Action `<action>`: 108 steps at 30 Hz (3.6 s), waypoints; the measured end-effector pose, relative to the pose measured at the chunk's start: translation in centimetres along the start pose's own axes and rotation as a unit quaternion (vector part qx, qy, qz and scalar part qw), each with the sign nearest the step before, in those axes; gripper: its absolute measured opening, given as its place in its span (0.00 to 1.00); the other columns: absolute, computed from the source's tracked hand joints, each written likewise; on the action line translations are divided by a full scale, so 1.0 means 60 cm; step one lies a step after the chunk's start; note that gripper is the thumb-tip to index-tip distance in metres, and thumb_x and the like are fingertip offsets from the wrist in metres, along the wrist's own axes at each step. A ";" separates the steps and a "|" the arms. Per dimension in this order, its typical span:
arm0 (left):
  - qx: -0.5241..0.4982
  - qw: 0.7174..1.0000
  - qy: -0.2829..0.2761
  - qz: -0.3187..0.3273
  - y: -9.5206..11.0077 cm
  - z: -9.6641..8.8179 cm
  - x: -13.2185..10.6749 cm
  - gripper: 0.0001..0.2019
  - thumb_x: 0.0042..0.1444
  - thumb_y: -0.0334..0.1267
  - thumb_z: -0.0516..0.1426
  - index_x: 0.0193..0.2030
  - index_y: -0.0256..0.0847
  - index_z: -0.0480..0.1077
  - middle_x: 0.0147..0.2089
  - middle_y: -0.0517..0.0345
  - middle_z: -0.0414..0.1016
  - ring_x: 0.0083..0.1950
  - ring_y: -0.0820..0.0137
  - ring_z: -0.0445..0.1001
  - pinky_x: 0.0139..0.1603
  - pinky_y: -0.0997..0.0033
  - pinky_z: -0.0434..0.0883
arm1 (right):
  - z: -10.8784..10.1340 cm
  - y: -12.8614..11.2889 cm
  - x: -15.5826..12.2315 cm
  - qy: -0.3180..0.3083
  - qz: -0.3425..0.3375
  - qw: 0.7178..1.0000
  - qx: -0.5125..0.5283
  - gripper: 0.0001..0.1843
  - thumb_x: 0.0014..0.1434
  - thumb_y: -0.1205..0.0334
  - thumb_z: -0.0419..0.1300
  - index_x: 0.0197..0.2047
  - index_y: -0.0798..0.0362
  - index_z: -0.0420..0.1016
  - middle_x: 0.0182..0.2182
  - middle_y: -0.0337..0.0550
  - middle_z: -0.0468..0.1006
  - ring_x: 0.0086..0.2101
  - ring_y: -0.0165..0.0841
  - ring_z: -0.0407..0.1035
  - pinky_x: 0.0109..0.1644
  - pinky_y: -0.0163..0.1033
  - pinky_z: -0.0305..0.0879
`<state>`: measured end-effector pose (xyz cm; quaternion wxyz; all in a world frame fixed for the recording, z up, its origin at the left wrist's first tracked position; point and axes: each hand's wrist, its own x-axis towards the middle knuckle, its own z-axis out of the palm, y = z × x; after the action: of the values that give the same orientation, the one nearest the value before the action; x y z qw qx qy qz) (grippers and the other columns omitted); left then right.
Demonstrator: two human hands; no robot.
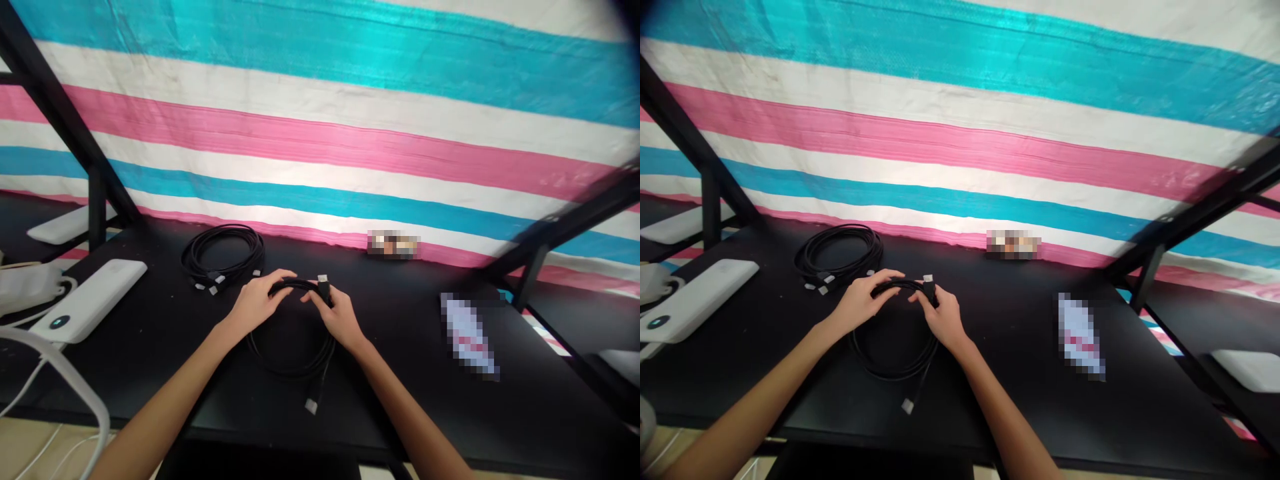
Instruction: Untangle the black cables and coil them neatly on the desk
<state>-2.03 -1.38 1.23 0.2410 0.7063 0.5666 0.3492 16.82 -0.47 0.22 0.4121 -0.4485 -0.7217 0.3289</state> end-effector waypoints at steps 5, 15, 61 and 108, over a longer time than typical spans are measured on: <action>-0.216 0.959 -0.124 -0.131 0.015 -0.006 -0.003 0.29 0.57 0.58 0.44 0.46 0.36 0.72 0.24 0.57 0.74 0.11 0.77 0.61 0.11 0.78 0.54 | -0.002 0.002 0.000 -0.015 0.006 1.000 -0.026 0.12 0.60 0.56 0.53 0.37 0.48 0.78 0.34 0.41 0.80 0.34 0.38 0.74 0.43 0.40 0.65; -0.412 0.855 -0.200 -0.242 0.014 -0.016 -0.002 0.23 0.54 0.56 0.51 0.21 0.37 0.62 0.13 0.69 0.51 0.10 0.82 0.51 0.12 0.79 0.42 | -0.006 -0.005 -0.004 -0.020 0.009 0.999 -0.046 0.18 0.59 0.54 0.53 0.49 0.48 0.75 0.19 0.36 0.75 0.22 0.31 0.66 0.31 0.34 0.62; -0.381 0.881 -0.252 -0.123 0.044 0.043 -0.029 0.20 0.54 0.42 0.57 0.53 0.44 0.62 0.47 0.53 0.69 0.19 0.85 0.62 0.22 0.77 0.59 | 0.002 0.002 0.013 0.231 0.125 0.911 0.318 0.21 0.55 0.43 0.56 0.25 0.52 0.60 0.17 0.29 0.64 0.10 0.20 0.54 0.13 0.29 0.53; 0.037 0.972 -0.098 0.208 -0.001 0.044 -0.011 0.17 0.52 0.47 0.59 0.48 0.46 0.72 0.47 0.53 0.75 0.51 0.62 0.69 0.59 0.55 0.55 | 0.001 0.024 0.017 0.088 0.243 0.942 0.214 0.22 0.53 0.47 0.57 0.18 0.56 0.69 0.14 0.42 0.72 0.14 0.25 0.63 0.14 0.28 0.59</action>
<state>-0.13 -1.88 -0.63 0.1907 0.8481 0.3933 0.2994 17.06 1.03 -0.70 0.4678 -0.5381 -0.4645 0.5252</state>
